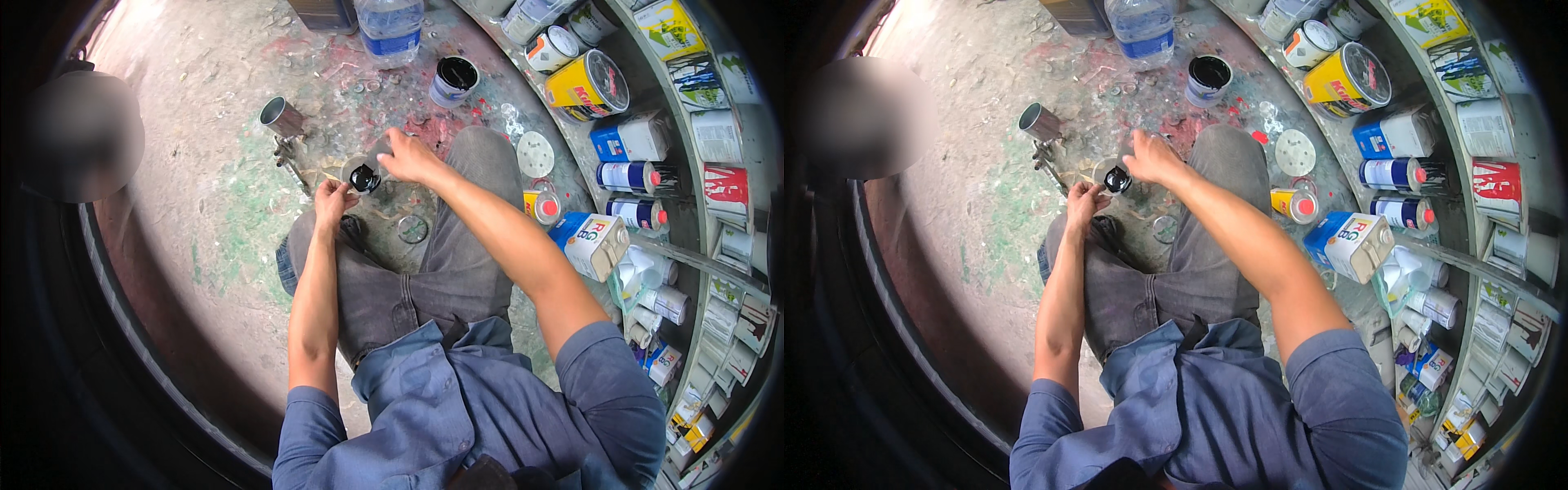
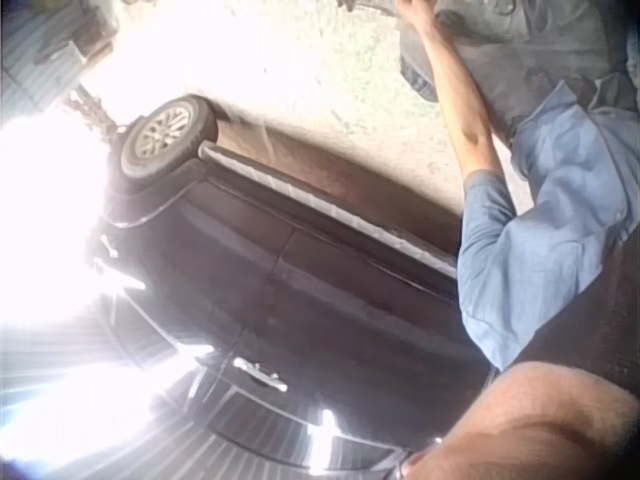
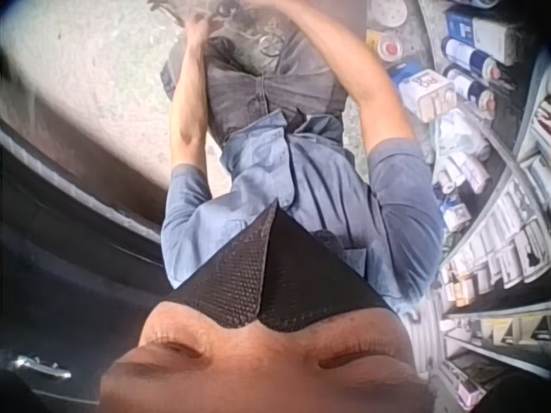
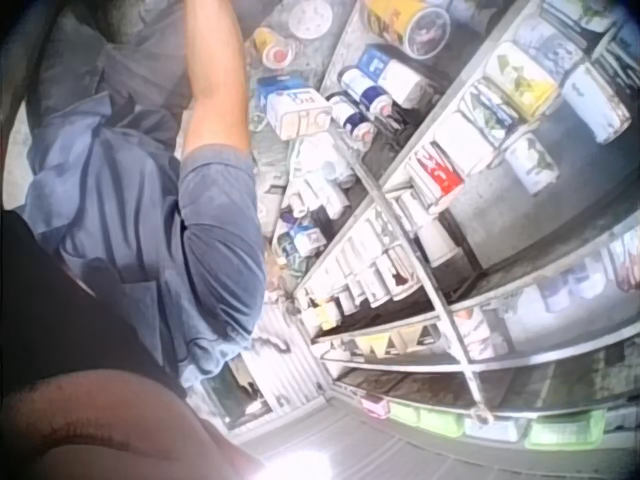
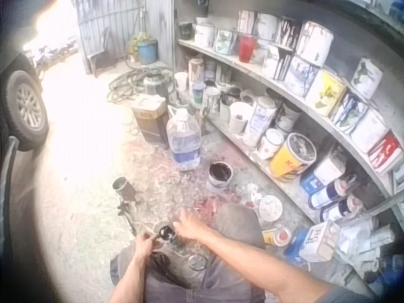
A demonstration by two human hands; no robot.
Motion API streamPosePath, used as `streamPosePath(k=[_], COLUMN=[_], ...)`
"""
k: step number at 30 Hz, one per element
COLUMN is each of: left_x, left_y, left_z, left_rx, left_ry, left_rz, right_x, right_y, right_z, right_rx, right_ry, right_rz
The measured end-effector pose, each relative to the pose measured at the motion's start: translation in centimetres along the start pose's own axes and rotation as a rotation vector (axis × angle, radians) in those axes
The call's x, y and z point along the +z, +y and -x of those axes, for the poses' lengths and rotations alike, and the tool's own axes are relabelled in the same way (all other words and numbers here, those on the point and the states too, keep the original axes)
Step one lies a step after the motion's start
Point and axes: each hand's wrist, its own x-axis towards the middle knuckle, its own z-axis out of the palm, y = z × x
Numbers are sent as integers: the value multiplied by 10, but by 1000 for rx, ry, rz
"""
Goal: The person prepares paint for a spray gun by pouring black paint into a plastic cup, adding liquid from another container, and stirring the mixture with a metal stick.
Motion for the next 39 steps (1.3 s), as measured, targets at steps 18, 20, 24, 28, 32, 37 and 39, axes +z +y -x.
streamPosePath(k=[18,20,24,28,32,37,39], left_x=[11,16,30,35,36,24,23], left_y=[9,14,29,43,51,49,47], left_z=[-3,-2,-1,5,25,35,37], left_rx=[14,16,46,83,55,0,9], left_ry=[-29,-43,-38,-33,-22,23,32], left_rz=[164,169,227,247,271,361,382], right_x=[-12,-21,-39,-87,-188,-317,-342], right_y=[2,3,9,19,108,181,195], right_z=[-10,-11,-13,-19,-21,-48,-63], right_rx=[-73,-32,-37,-145,-40,251,448], right_ry=[225,218,237,521,737,704,590], right_rz=[-200,-263,-434,-532,-158,620,788])
